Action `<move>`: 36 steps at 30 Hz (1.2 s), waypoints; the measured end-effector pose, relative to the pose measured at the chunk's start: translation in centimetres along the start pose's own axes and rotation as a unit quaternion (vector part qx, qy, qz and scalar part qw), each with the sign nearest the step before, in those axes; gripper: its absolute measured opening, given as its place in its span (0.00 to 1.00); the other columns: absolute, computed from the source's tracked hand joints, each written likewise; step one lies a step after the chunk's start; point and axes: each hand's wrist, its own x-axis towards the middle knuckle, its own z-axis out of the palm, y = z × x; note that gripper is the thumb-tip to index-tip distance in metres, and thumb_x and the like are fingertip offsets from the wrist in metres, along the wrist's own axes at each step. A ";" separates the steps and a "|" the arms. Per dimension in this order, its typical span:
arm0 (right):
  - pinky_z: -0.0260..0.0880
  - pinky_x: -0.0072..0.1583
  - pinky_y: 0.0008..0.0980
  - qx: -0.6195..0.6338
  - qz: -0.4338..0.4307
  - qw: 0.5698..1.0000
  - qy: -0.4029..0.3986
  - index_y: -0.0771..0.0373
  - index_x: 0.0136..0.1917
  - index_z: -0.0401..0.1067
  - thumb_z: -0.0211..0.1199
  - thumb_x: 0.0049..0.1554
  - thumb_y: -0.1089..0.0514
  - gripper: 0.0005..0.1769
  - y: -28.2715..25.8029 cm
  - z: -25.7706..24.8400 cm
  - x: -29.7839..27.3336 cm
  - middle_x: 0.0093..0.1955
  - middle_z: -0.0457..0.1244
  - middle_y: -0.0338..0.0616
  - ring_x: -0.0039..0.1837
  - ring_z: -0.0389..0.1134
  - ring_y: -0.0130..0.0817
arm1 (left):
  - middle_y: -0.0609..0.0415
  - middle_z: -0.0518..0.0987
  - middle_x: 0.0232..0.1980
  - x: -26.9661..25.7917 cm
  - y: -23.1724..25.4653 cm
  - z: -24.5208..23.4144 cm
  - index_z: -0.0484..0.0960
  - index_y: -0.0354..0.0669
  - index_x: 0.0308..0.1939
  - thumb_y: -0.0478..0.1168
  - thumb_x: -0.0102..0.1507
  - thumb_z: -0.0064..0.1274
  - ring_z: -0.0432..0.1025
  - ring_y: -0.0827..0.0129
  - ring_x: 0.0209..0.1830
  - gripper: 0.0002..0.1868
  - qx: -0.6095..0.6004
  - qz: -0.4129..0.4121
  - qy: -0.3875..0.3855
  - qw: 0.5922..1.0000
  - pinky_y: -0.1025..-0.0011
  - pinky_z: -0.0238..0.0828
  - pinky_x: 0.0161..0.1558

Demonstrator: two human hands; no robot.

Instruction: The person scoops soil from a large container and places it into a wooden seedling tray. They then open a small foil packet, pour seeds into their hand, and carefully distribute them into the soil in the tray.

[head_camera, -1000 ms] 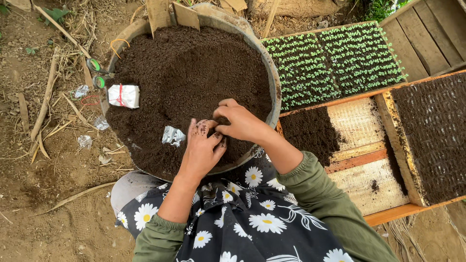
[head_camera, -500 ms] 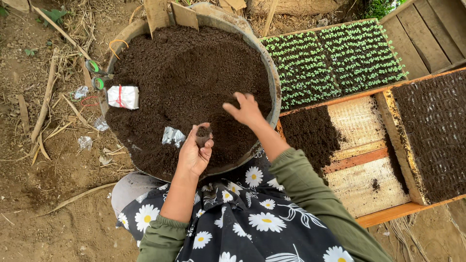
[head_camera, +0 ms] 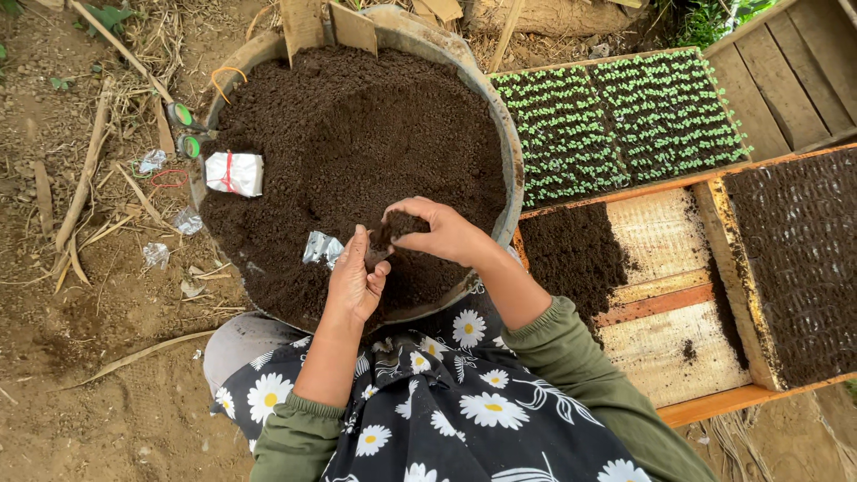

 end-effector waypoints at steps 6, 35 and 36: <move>0.49 0.63 0.57 -0.121 -0.083 0.988 -0.040 0.59 0.56 0.62 0.54 0.50 0.67 0.19 -2.9 -0.2 -1.6 0.52 0.56 0.53 0.62 0.53 0.55 | 0.44 0.73 0.34 -0.1 -0.1 0.6 0.65 0.36 0.48 0.49 0.60 0.44 0.65 0.76 0.15 0.21 0.018 -0.003 -0.008 1.000 0.94 0.60 0.12; 0.58 0.40 0.27 -0.221 -0.033 0.972 0.069 0.52 0.57 0.59 0.53 0.53 0.59 0.18 4.7 -12.7 -15.8 0.51 0.59 0.36 0.38 0.59 0.26 | 0.36 0.61 0.57 -3.3 -3.2 -0.2 0.71 0.29 0.48 0.51 0.64 0.38 0.54 0.45 0.57 0.25 0.705 0.581 0.076 0.399 0.49 0.49 0.55; 0.57 0.38 0.20 -0.207 0.047 0.966 0.146 0.53 0.53 0.61 0.53 0.52 0.61 0.14 5.7 -13.7 -17.5 0.46 0.60 0.35 0.36 0.58 0.22 | 0.28 0.57 0.60 -3.2 -3.8 -0.8 0.70 0.23 0.53 0.57 0.65 0.34 0.52 0.35 0.59 0.33 0.746 0.529 0.057 0.401 0.44 0.36 0.56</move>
